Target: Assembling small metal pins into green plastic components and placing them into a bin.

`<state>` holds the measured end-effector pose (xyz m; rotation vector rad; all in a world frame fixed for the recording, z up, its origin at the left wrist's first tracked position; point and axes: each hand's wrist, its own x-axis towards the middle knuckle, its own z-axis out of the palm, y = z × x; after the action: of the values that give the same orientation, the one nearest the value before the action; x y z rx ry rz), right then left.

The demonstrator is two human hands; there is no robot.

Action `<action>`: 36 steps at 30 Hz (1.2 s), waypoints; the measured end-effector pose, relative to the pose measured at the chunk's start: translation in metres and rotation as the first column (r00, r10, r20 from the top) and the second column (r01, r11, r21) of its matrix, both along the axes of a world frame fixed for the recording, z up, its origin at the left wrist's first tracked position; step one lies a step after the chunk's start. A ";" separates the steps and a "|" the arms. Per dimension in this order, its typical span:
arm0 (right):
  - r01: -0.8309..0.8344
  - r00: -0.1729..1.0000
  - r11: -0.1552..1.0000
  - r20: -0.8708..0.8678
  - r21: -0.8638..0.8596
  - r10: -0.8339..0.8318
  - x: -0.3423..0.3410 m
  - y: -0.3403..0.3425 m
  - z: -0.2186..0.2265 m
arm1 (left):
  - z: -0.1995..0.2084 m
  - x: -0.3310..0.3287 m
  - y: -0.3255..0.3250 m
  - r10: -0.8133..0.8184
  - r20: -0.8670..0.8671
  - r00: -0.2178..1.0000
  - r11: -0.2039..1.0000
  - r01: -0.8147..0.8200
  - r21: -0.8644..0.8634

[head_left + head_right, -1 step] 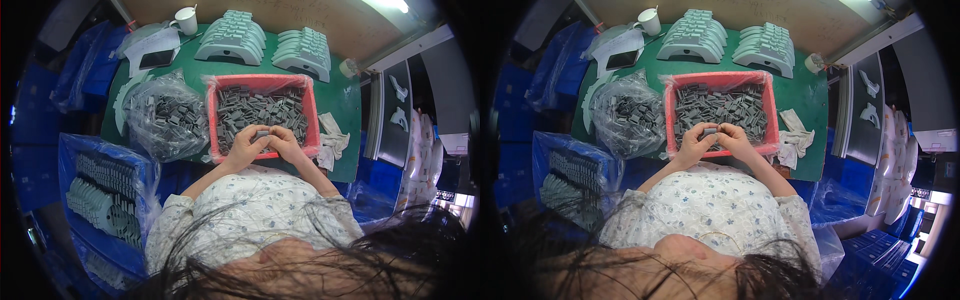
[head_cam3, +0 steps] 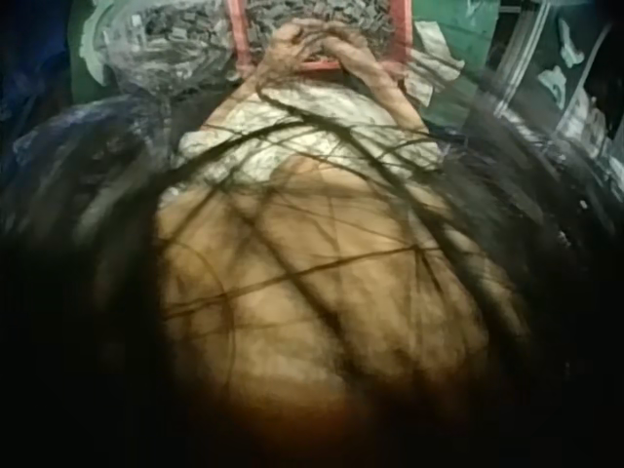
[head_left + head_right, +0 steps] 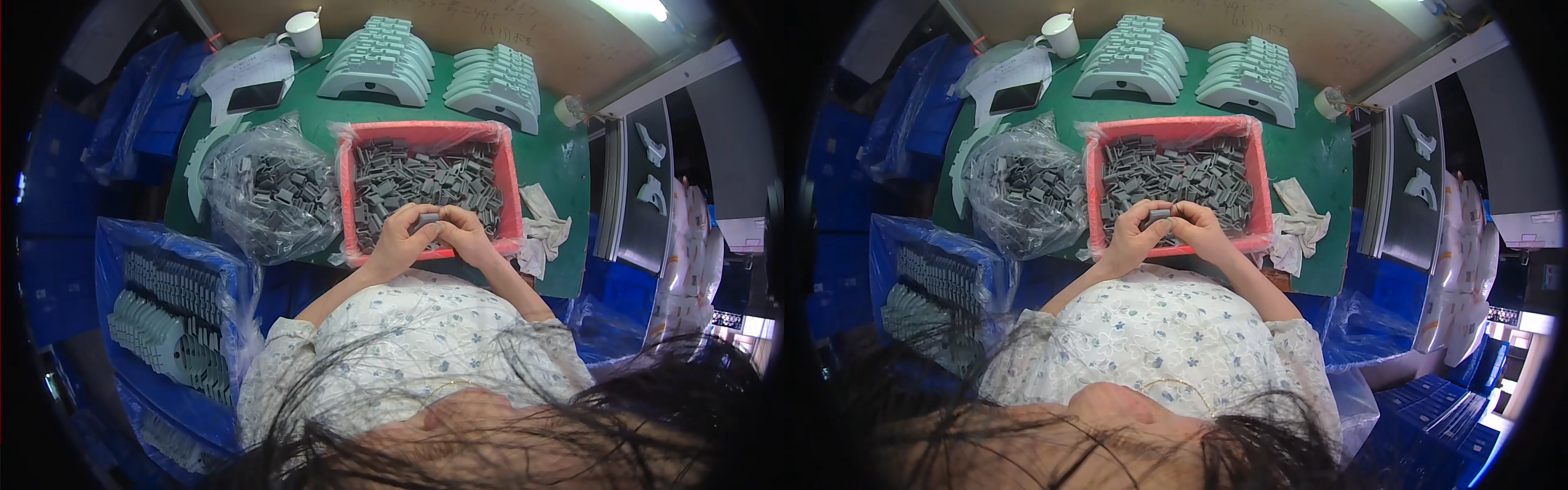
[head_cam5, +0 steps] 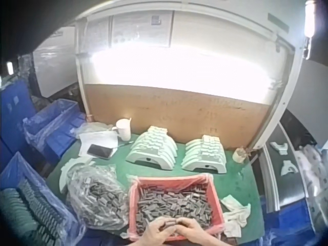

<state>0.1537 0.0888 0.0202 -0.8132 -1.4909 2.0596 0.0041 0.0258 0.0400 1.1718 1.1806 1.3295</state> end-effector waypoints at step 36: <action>0.183 0.962 0.961 0.163 0.206 -0.218 0.050 -0.033 0.019 | -0.022 0.026 -0.003 -0.272 0.642 0.716 0.755 0.573 -0.319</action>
<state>0.2035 0.0561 0.0389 -1.0555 -1.5998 1.7041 0.0305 0.0225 0.0176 0.5508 0.6713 0.8226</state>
